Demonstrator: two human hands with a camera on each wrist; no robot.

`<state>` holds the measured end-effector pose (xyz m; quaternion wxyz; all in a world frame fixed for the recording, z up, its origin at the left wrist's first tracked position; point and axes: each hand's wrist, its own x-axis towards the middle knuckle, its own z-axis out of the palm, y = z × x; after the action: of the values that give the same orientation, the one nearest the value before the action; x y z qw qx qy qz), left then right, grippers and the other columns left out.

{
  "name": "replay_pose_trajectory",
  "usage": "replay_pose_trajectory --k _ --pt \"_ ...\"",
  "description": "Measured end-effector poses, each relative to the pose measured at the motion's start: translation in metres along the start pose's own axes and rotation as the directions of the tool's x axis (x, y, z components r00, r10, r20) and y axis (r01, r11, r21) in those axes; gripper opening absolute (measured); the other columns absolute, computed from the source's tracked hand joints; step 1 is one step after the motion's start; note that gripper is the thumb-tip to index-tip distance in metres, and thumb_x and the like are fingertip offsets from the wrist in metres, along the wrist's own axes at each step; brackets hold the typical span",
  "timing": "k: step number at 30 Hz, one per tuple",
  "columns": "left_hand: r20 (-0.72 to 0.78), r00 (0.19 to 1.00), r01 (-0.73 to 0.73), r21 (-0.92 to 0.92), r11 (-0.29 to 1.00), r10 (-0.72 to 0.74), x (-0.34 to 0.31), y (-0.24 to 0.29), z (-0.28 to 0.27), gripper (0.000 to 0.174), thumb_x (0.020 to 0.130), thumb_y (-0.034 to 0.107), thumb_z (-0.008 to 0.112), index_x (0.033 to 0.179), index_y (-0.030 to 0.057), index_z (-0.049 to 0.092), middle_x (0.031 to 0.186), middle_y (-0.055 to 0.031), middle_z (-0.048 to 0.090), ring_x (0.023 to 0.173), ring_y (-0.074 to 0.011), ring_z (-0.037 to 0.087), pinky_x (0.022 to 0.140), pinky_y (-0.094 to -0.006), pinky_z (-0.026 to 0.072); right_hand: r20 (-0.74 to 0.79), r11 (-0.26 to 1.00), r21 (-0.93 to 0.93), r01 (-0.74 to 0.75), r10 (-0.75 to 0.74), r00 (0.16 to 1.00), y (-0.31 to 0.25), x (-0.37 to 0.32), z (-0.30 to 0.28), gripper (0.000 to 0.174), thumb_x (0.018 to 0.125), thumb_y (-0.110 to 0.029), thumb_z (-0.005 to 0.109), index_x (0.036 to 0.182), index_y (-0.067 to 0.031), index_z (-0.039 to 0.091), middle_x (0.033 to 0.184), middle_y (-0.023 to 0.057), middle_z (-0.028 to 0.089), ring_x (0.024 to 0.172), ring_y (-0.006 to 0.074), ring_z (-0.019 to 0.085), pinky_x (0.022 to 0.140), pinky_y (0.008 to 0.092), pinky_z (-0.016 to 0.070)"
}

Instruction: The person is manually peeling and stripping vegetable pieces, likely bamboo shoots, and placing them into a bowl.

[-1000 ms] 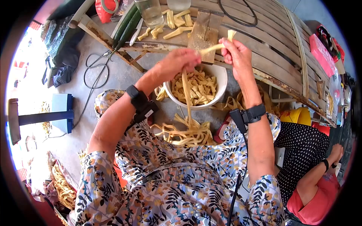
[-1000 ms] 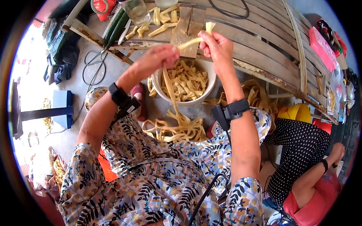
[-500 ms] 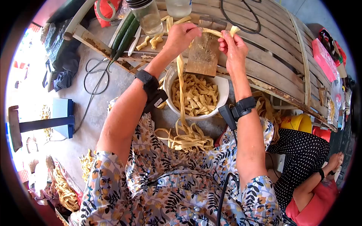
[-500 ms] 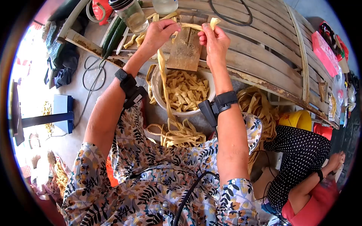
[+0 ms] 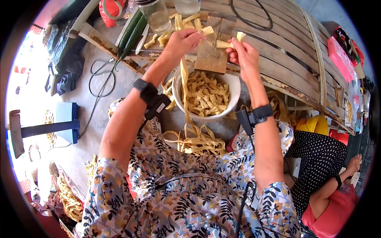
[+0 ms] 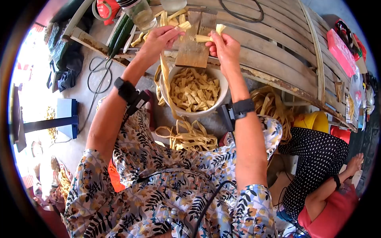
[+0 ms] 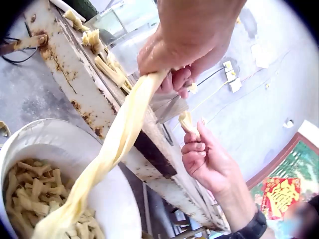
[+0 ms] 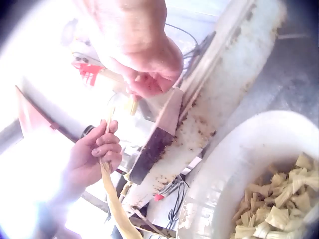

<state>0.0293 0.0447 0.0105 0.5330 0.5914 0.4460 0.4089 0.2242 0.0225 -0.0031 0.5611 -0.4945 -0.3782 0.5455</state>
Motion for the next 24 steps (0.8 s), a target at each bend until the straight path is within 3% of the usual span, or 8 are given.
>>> replay_pose_trajectory --k 3,5,8,9,12,13,19,24 --pt "0.218 0.961 0.225 -0.258 0.94 -0.17 -0.034 0.006 0.006 0.037 0.093 0.029 0.039 0.104 0.0003 0.058 0.068 0.0068 0.037 0.058 -0.0045 0.03 0.054 -0.0181 0.027 0.191 0.919 -0.371 0.135 -0.066 0.979 0.0 -0.027 -0.01 0.021 0.083 -0.02 0.058 0.088 0.0 0.062 0.065 0.0036 0.059 0.05 0.0081 0.048 0.048 0.0206 0.041" --pt "0.378 0.907 0.337 -0.384 0.859 -0.187 -0.041 0.001 0.011 0.04 0.095 0.029 0.032 0.109 -0.0008 0.055 0.071 0.0062 0.038 0.059 -0.0048 0.029 0.055 -0.0173 0.0266 0.379 0.675 -0.559 0.482 -0.31 0.872 0.002 -0.045 -0.017 0.021 0.081 -0.02 0.061 0.092 -0.0025 0.062 0.069 0.0054 0.06 0.054 0.0111 0.052 0.053 0.023 0.0436" --pt "0.451 0.873 0.359 -0.342 0.869 -0.184 -0.045 -0.009 0.016 0.034 0.093 0.023 0.037 0.109 -0.0008 0.055 0.07 0.0054 0.037 0.06 -0.0052 0.031 0.056 -0.0185 0.0289 0.352 0.405 -0.716 0.569 -0.495 0.795 -0.004 -0.054 -0.027 0.022 0.079 -0.018 0.063 0.095 -0.0024 0.062 0.075 0.0087 0.06 0.059 0.0118 0.054 0.055 0.0251 0.0447" --pt "0.409 0.91 0.105 -0.055 0.993 -0.074 -0.051 -0.011 0.017 0.028 0.09 0.017 0.043 0.109 -0.0001 0.055 0.073 0.0047 0.043 0.064 -0.0047 0.037 0.059 -0.0179 0.0323 0.274 0.626 -0.583 0.518 -0.448 0.851 -0.004 -0.055 -0.024 0.021 0.079 -0.017 0.064 0.095 -0.004 0.062 0.081 0.0075 0.06 0.062 0.0092 0.054 0.054 0.0237 0.045" --pt "0.351 0.922 0.268 -0.269 0.925 -0.165 -0.061 -0.011 0.033 0.024 0.087 0.013 0.048 0.106 0.001 0.056 0.079 0.0035 0.05 0.071 -0.0035 0.042 0.062 -0.0165 0.0348 0.273 0.925 -0.342 0.166 -0.072 0.959 -0.013 -0.067 -0.011 0.017 0.079 -0.012 0.063 0.094 -0.0042 0.062 0.079 0.0042 0.06 0.062 0.007 0.053 0.052 0.02 0.0441" --pt "0.362 0.924 0.2 -0.185 0.962 -0.123 -0.062 -0.012 0.033 0.019 0.086 0.013 0.052 0.1 0.0023 0.058 0.079 0.0024 0.054 0.07 -0.0038 0.045 0.061 -0.0168 0.0367 0.355 0.948 -0.267 0.17 -0.067 0.932 -0.006 -0.065 -0.013 0.014 0.079 -0.006 0.061 0.093 -0.0035 0.062 0.078 0.0019 0.06 0.063 0.0049 0.053 0.053 0.0165 0.0436" --pt "0.339 0.937 0.044 0.12 0.992 -0.083 -0.066 -0.02 0.023 0.013 0.084 0.012 0.054 0.092 0.0018 0.057 0.066 0.0006 0.054 0.057 -0.0079 0.047 0.053 -0.0224 0.0394 0.378 0.841 -0.4 0.364 -0.211 0.902 -0.013 -0.061 -0.029 0.015 0.079 -0.004 0.06 0.093 -0.0037 0.063 0.078 0.0011 0.061 0.069 0.006 0.055 0.06 0.0217 0.0466" --pt "0.271 0.872 -0.49 0.491 0.72 0.408 -0.076 -0.019 0.046 0.012 0.081 0.011 0.057 0.089 0.0036 0.056 0.067 -0.0081 0.054 0.059 -0.0125 0.051 0.055 -0.0293 0.0438 0.349 0.754 -0.578 0.313 -0.118 0.93 -0.006 -0.049 -0.03 0.013 0.083 -0.012 0.056 0.087 -0.0019 0.063 0.076 0.0031 0.063 0.073 0.0104 0.059 0.066 0.0261 0.0487"
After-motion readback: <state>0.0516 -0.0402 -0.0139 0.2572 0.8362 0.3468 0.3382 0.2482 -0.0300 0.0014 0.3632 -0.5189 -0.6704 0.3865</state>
